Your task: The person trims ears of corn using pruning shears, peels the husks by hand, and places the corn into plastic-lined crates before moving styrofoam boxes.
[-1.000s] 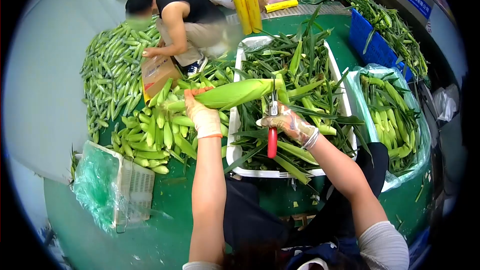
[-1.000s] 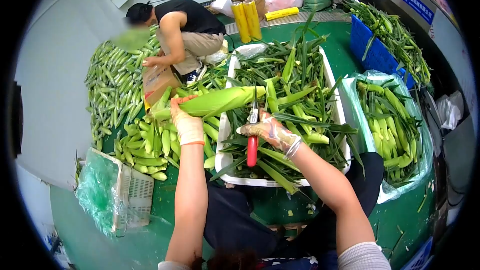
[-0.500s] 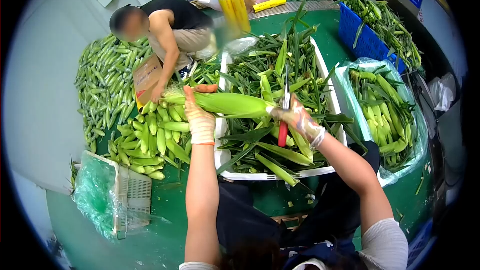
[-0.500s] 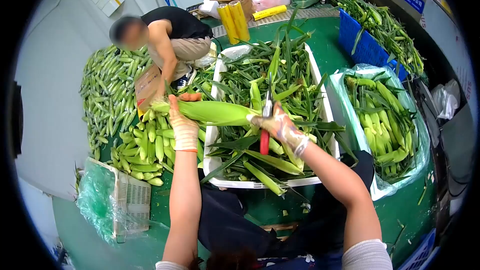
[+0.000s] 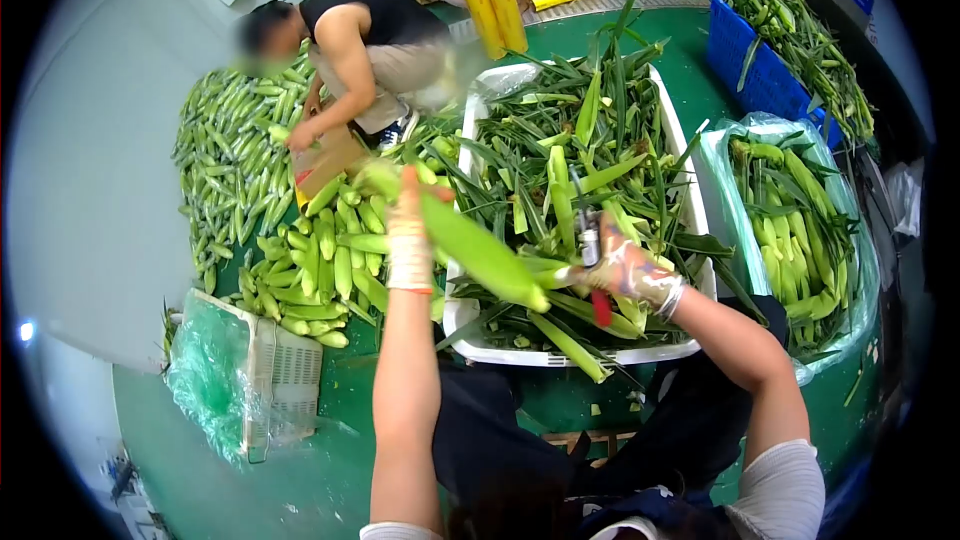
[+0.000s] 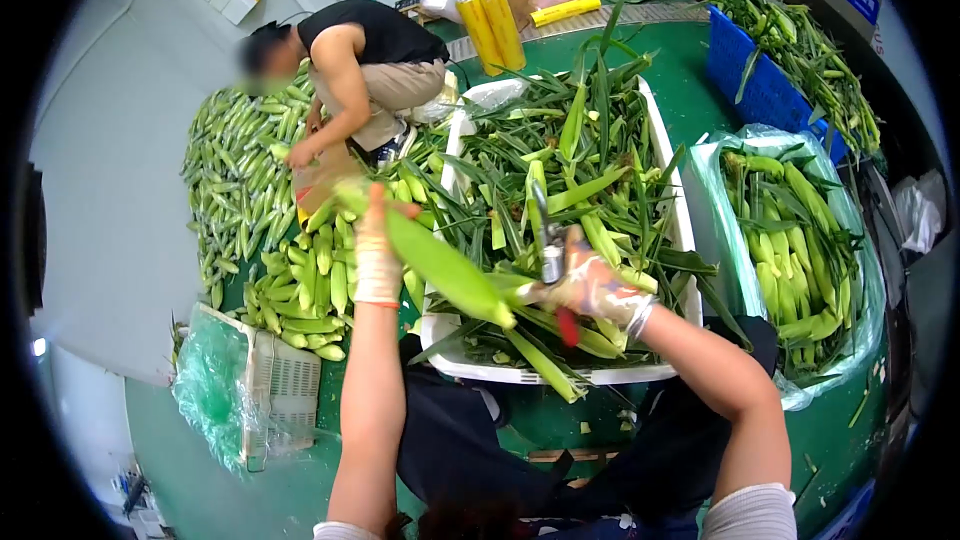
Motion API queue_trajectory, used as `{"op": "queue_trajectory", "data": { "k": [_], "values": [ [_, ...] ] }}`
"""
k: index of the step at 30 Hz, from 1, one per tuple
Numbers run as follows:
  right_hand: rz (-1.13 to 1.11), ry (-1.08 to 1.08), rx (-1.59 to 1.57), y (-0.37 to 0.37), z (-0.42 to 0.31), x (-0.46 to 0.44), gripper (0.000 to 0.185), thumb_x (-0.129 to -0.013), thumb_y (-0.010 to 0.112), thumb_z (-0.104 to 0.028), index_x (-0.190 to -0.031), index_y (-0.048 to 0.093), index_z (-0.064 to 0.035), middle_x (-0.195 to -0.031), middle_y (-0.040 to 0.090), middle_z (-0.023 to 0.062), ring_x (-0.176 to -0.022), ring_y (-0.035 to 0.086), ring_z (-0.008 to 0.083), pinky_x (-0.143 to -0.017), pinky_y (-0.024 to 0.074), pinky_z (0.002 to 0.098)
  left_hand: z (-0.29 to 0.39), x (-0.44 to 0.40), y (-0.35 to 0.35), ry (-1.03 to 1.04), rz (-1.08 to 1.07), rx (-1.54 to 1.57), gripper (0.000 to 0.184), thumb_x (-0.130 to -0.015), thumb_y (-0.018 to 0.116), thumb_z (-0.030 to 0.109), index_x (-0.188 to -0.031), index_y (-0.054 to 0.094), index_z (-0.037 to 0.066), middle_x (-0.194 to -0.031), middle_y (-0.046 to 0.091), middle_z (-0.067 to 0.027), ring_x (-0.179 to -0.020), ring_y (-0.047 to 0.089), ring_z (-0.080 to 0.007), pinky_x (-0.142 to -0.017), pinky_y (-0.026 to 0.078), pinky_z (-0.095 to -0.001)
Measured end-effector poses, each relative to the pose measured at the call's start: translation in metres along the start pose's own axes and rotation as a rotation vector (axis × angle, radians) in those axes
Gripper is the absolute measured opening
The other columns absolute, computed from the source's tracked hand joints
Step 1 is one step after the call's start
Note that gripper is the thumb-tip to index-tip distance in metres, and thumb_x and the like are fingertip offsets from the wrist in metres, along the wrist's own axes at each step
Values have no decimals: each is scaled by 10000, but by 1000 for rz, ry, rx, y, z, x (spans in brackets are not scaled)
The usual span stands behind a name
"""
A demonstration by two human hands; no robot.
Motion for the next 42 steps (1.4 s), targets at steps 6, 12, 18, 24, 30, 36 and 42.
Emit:
{"op": "queue_trajectory", "data": {
  "k": [6,12,18,24,30,36,42],
  "values": [
    [77,-207,-121,32,-3,9,743,-627,808,-344,-1149,417,12,-951,589,177,-878,586,300,-802,473,365,12,78,99,-30,-213,80,392,-773,726,372,-922,636,20,-773,645,-82,-641,602,-179,-621,498,-291],
    [-101,-199,44,19,-10,14,814,-606,808,-425,-1131,406,50,-991,560,236,-923,581,324,-810,467,380,2,94,93,-24,-244,-53,261,-727,675,99,-954,593,-1,-737,631,-80,-606,599,-179,-582,491,-280],
    [-315,-283,68,-10,-4,10,796,-623,803,-436,-1106,386,40,-948,554,205,-904,567,287,-793,457,358,7,104,84,-52,-583,-531,193,-715,674,126,-846,622,-6,-684,627,-68,-575,567,-145,-552,469,-271],
    [-461,-343,-178,-9,-2,12,404,-717,766,-295,-905,547,-12,-746,607,93,-693,590,181,-636,479,317,-2,115,94,-437,-777,-273,260,-700,700,111,-870,605,-61,-738,618,-128,-593,590,-208,-580,499,-307],
    [-339,147,-857,-5,15,19,265,-792,703,-191,-669,534,-28,-526,529,43,-412,512,123,-391,467,265,22,68,70,-466,-484,-402,184,-735,668,145,-825,608,-4,-733,614,-103,-599,590,-195,-544,499,-315],
    [-162,37,-469,-97,71,36,344,-822,670,-362,-829,587,-27,-682,575,48,-659,563,129,-648,477,268,15,-121,-129,-64,-119,-12,387,-858,567,312,-1125,609,36,-1047,633,-83,-932,589,-200,-823,467,-313],
    [495,640,-62,-231,197,101,369,-768,648,-373,-924,650,-38,-788,637,104,-675,611,180,-616,499,301,-26,-222,-223,-40,300,296,471,-866,581,346,-1228,538,48,-1160,595,-78,-994,571,-209,-832,465,-318]
  ]
}}
Point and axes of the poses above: each hand's wrist, its own x-axis away from the middle knuckle, its own y-axis out of the palm, z = x × y, the point moved 3 cm from there along -x, towards the middle knuckle
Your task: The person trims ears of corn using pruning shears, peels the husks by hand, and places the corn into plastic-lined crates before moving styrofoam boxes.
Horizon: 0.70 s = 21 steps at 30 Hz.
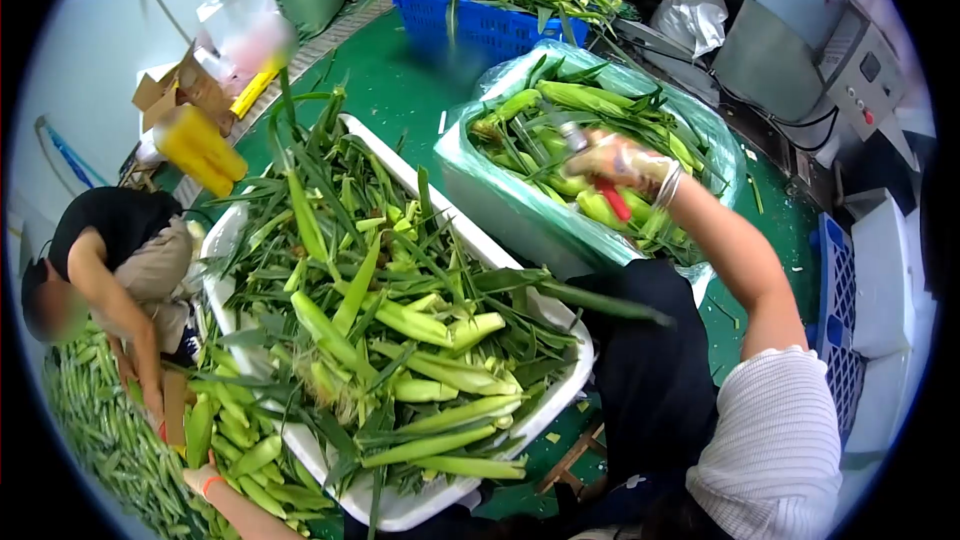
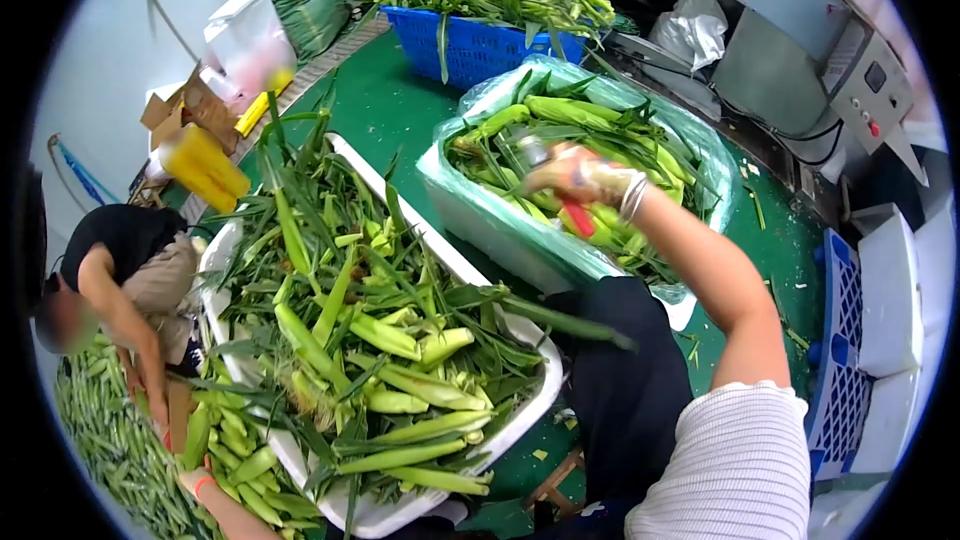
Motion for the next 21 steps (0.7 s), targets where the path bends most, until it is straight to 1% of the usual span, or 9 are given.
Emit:
{"op": "queue_trajectory", "data": {
  "k": [2,7,10,13,14,16,18,20,21],
  "values": [
    [392,151,423,-35,51,-28,252,-699,604,-263,-810,614,-37,-789,650,154,-743,644,283,-669,513,384,-13,-29,5,9,35,58,472,-867,582,345,-1231,534,48,-1169,591,-77,-996,570,-209,-830,466,-319],
    [504,390,838,-51,186,-47,483,-675,679,-214,-1077,498,-19,-1106,571,215,-1054,560,380,-873,461,455,-9,-76,28,84,17,227,474,-871,584,340,-1239,524,48,-1191,580,-75,-1004,568,-209,-825,467,-321],
    [678,304,944,-45,216,-65,475,-624,730,-152,-1028,515,-27,-1031,604,205,-1006,593,366,-829,480,450,18,-46,63,160,-28,277,475,-873,586,338,-1244,519,48,-1204,573,-74,-1008,566,-209,-822,468,-322],
    [633,168,780,-60,191,-52,376,-635,734,-188,-923,553,-27,-863,642,230,-831,641,367,-726,512,433,21,43,126,197,-352,-102,470,-888,584,317,-1267,497,54,-1251,546,-79,-1035,553,-192,-808,468,-303],
    [630,165,663,-59,169,-35,407,-650,727,-225,-953,548,-20,-866,637,229,-833,638,368,-714,505,419,13,134,171,112,-315,-218,338,-904,568,275,-1160,545,55,-1050,597,-24,-851,560,-128,-688,437,-227],
    [572,161,354,-60,153,-22,446,-659,730,-264,-974,542,-11,-827,633,204,-799,631,352,-698,493,396,4,148,177,-107,-857,-392,226,-905,565,277,-991,555,68,-788,505,39,-634,445,-60,-557,328,-185],
    [479,149,37,-60,115,8,542,-633,763,-372,-972,543,-10,-752,621,125,-666,611,262,-623,493,382,-19,250,205,-62,-702,-446,196,-908,553,264,-851,506,82,-647,316,68,-535,277,-35,-492,209,-204],
    [348,45,-229,-57,110,21,378,-700,723,-331,-868,570,-28,-677,577,85,-576,538,188,-541,451,340,-28,315,217,-212,-921,-541,254,-908,549,266,-964,551,19,-694,494,21,-583,448,-57,-527,339,-192],
    [248,-70,-287,-56,83,42,304,-731,700,-301,-804,573,-35,-654,553,69,-562,508,169,-527,428,325,-30,352,224,-124,-926,-631,314,-907,549,272,-1044,543,-10,-783,564,-33,-662,526,-92,-591,404,-208]
  ]
}}
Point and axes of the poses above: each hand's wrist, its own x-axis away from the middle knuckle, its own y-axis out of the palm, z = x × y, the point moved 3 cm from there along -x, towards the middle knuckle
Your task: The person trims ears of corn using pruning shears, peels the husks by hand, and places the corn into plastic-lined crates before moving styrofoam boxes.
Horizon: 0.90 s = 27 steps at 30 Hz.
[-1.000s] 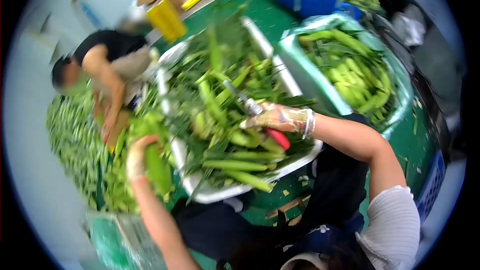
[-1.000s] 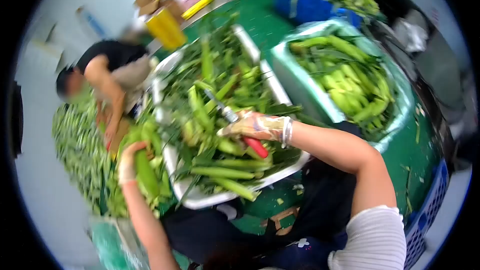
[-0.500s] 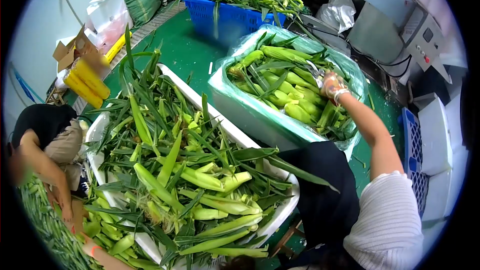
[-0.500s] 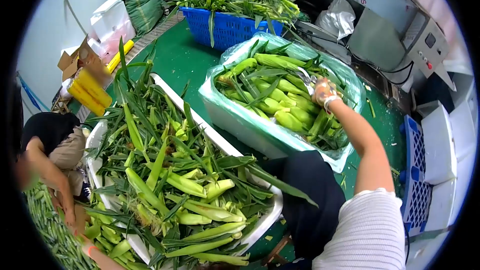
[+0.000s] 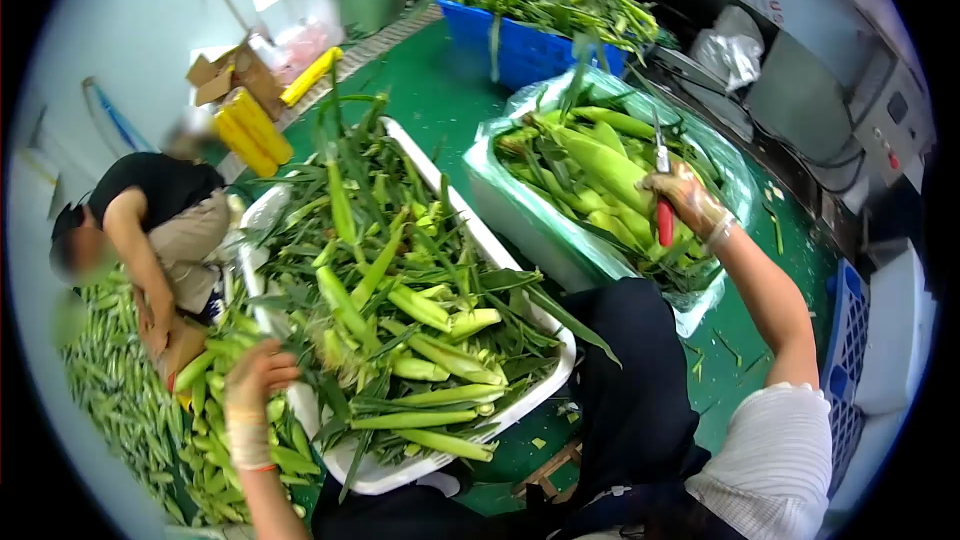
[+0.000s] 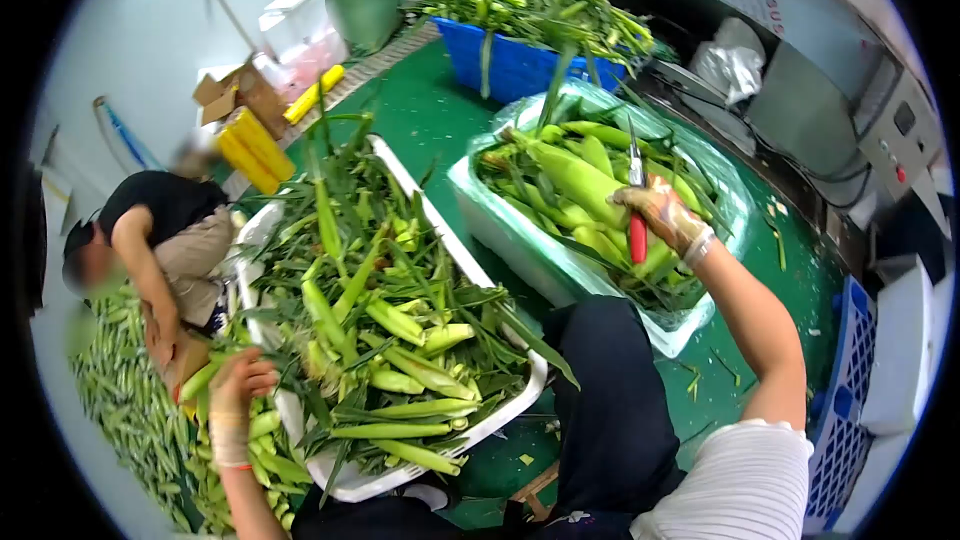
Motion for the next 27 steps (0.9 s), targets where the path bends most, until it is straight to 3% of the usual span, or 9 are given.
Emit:
{"op": "queue_trajectory", "data": {
  "k": [2,5,10,12,15,19,23,25,27],
  "values": [
    [-175,-100,-272,22,-54,49,248,-789,650,-245,-669,562,-47,-651,509,42,-574,460,138,-531,387,308,11,21,51,-30,-50,-152,434,-905,553,284,-1180,509,-48,-962,637,-120,-816,624,-160,-730,485,-250],
    [-297,-200,-492,72,-90,78,221,-752,698,-230,-780,589,-39,-730,518,12,-701,475,116,-647,413,281,24,27,111,28,-198,-119,475,-913,547,317,-1213,502,-48,-1044,635,-140,-894,633,-183,-800,494,-281],
    [-695,-360,-320,178,-132,93,340,-679,780,-180,-871,529,-56,-760,521,-2,-719,481,106,-636,414,250,-2,-30,123,7,-62,584,403,-904,579,333,-1133,528,5,-1058,590,-131,-918,590,-231,-834,477,-363],
    [-711,-422,-37,204,-150,113,372,-685,780,-209,-905,520,-59,-784,524,21,-747,497,134,-672,430,276,-35,-71,109,-9,121,1035,274,-870,632,258,-965,541,18,-919,587,-128,-829,579,-283,-821,482,-406],
    [-652,-424,-76,228,-148,107,448,-693,779,-223,-1011,510,-56,-852,558,46,-804,525,170,-752,452,310,-47,-80,63,159,179,932,200,-856,615,194,-905,534,17,-775,582,-132,-783,577,-293,-827,483,-423],
    [-248,-404,2,211,-149,41,486,-718,740,-121,-1137,508,-43,-1015,609,84,-919,568,184,-854,451,298,-45,-35,-16,284,483,960,225,-839,520,259,-814,521,35,-735,581,-130,-742,568,-292,-802,481,-434],
    [-522,-549,-262,215,-172,73,362,-730,707,-117,-1045,554,-28,-1002,620,85,-919,594,185,-850,463,301,-47,-16,-63,243,790,1053,251,-838,451,293,-751,477,59,-677,533,-108,-653,520,-288,-743,470,-457],
    [-585,-537,-41,229,-176,112,538,-694,776,-219,-1105,478,-41,-969,622,99,-918,602,193,-835,483,310,-55,-19,-84,406,633,1248,260,-829,447,309,-741,461,65,-666,514,-100,-649,514,-287,-736,468,-454],
    [-748,-398,109,243,-175,157,598,-700,778,-268,-1142,444,-44,-1020,609,112,-947,596,208,-857,473,311,-50,-11,-83,436,722,1173,278,-821,446,330,-731,465,67,-665,513,-99,-656,515,-289,-735,468,-452]
  ]
}}
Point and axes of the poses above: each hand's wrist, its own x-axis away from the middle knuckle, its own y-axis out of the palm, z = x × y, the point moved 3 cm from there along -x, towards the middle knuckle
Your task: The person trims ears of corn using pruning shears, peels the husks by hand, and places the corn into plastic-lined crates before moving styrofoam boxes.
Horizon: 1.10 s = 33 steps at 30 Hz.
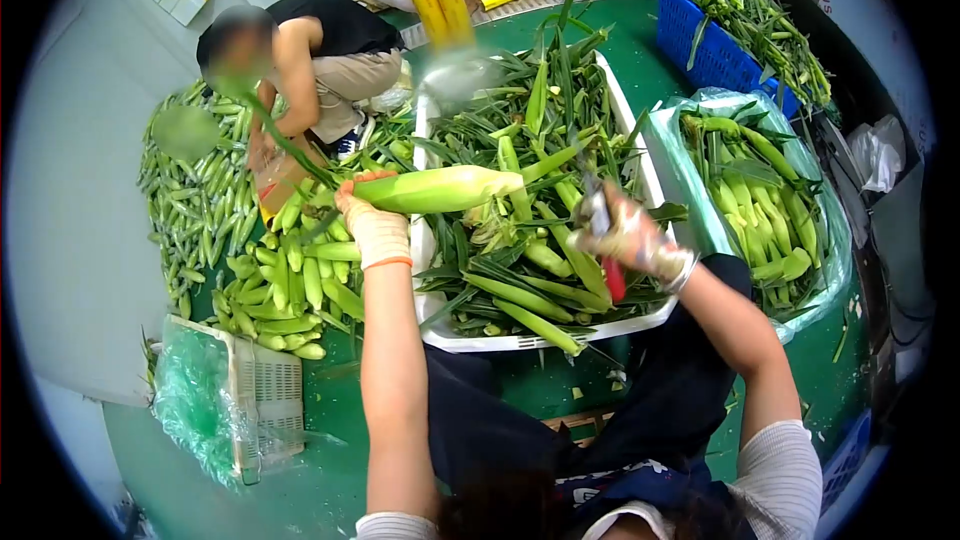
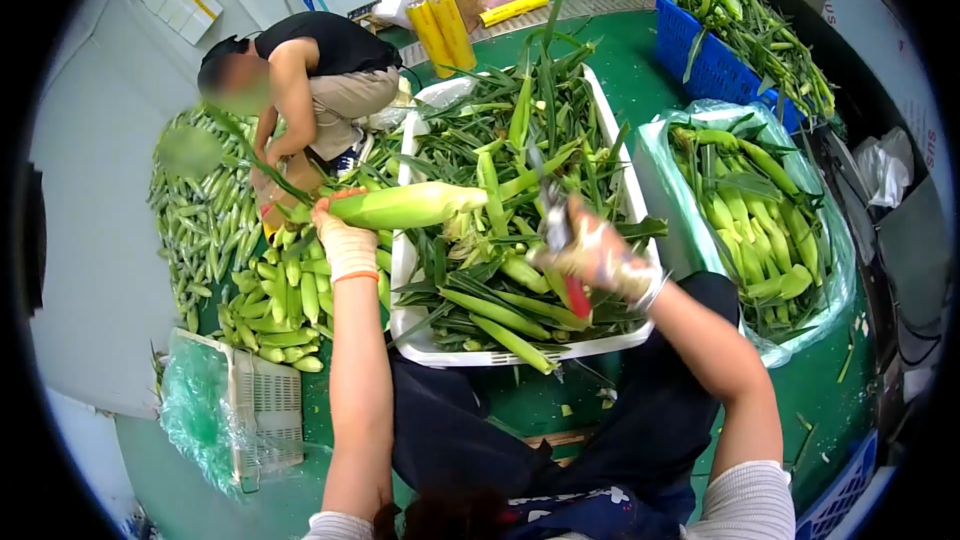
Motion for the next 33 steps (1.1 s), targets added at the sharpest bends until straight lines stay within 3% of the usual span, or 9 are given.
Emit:
{"op": "queue_trajectory", "data": {
  "k": [2,5,6,14,17,20,26,30,33],
  "values": [
    [-134,-48,-297,45,5,13,769,-678,773,-400,-1207,390,5,-1063,581,165,-970,589,249,-884,459,315,4,-7,-13,-26,87,58,293,-817,448,339,-711,468,66,-660,511,-98,-654,514,-292,-737,468,-452],
    [-76,-9,49,83,14,7,856,-651,771,-460,-1229,369,26,-1081,508,202,-1025,513,284,-910,419,351,5,11,-3,38,76,-36,296,-803,453,337,-695,479,63,-680,541,-112,-677,530,-303,-745,464,-465],
    [-170,29,45,85,16,4,1184,-637,734,-548,-1357,127,169,-1206,493,305,-1121,513,353,-959,417,343,7,14,-2,50,64,-78,304,-803,447,342,-698,489,60,-695,559,-120,-692,539,-310,-751,463,-470],
    [-78,-299,-277,75,-7,-23,442,-688,757,-273,-973,521,-32,-803,572,67,-739,525,161,-704,451,308,-9,38,8,41,58,-139,286,-815,470,349,-697,489,90,-667,541,-92,-670,524,-277,-729,462,-413],
    [-58,-12,27,70,17,-17,331,-702,744,-243,-872,560,-26,-671,563,59,-613,515,190,-611,451,330,1,39,18,-65,-144,67,234,-813,568,312,-703,490,120,-639,505,-17,-634,494,-193,-679,449,-359],
    [-201,143,-552,63,27,-5,228,-782,698,-148,-900,536,-39,-691,556,32,-624,519,139,-623,455,266,7,34,26,-96,-298,-12,248,-813,614,311,-704,485,128,-642,504,-3,-615,489,-174,-677,447,-335],
    [-179,-175,-440,71,-8,-20,458,-689,772,-214,-998,496,-17,-846,532,38,-780,523,156,-705,460,295,-52,88,60,-401,-452,-217,504,-712,752,463,-935,574,48,-850,622,-90,-776,612,-240,-753,503,-404],
    [134,-225,17,76,-4,-12,624,-657,766,-332,-1070,436,0,-865,594,202,-783,599,339,-714,489,402,-54,94,33,-245,-261,-754,606,-714,756,471,-1046,557,5,-906,630,-98,-828,611,-222,-806,489,-366],
    [89,-238,218,94,4,-18,670,-660,771,-330,-1110,415,16,-875,579,191,-780,584,349,-686,493,402,-69,95,8,-49,-301,-888,451,-735,739,287,-1037,555,8,-913,631,-90,-792,596,-184,-723,487,-309]
  ]
}}
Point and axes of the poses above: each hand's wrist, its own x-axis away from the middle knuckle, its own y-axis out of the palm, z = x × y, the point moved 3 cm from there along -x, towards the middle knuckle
